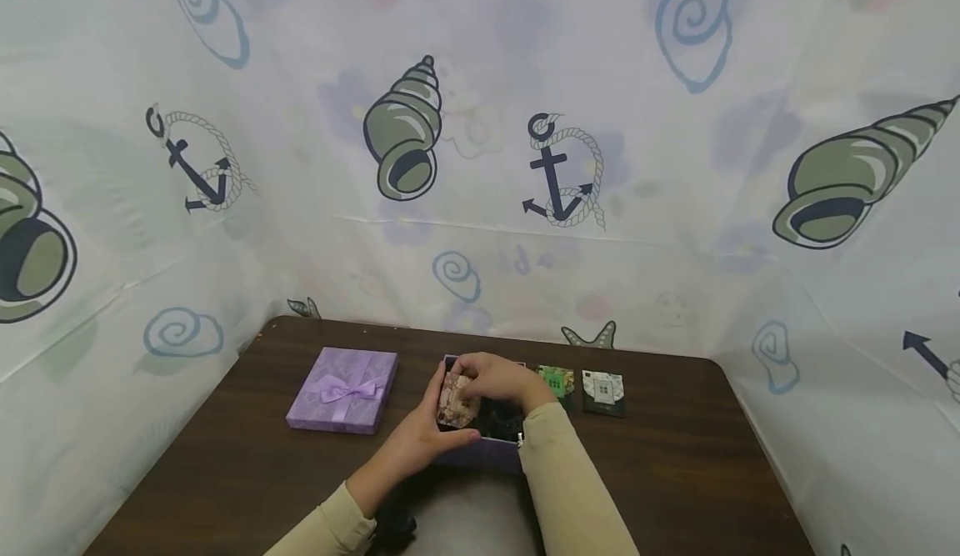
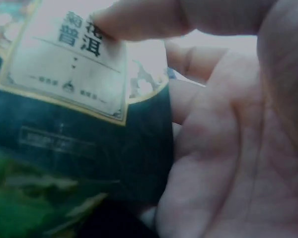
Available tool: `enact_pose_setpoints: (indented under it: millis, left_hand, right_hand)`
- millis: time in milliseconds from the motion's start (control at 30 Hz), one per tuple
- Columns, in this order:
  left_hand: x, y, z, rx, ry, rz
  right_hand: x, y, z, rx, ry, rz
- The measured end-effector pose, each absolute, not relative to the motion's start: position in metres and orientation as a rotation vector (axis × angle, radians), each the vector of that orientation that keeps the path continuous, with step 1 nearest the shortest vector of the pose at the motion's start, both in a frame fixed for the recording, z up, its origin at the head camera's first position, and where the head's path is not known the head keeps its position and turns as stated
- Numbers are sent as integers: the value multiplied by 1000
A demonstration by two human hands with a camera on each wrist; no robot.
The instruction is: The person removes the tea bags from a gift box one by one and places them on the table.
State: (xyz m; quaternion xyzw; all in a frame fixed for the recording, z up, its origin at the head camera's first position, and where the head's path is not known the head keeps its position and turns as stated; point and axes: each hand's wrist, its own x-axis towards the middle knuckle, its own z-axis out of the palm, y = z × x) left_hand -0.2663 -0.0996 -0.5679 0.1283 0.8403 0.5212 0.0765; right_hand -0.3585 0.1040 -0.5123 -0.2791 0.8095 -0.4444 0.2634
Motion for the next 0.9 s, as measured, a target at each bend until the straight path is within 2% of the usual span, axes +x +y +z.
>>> enact_pose_setpoints:
  millis: [233, 633, 900]
  left_hand:
    - [-266, -97, -566, 343, 2536, 1538]
    - [-267, -98, -568, 326, 2538, 1542]
    - [-267, -97, -569, 327, 2543, 1534]
  right_hand:
    - [-340, 113, -488, -837, 2575, -1016]
    - [-302, 134, -489, -519, 2715, -1381]
    - [-285, 148, -496, -420, 2753, -1454]
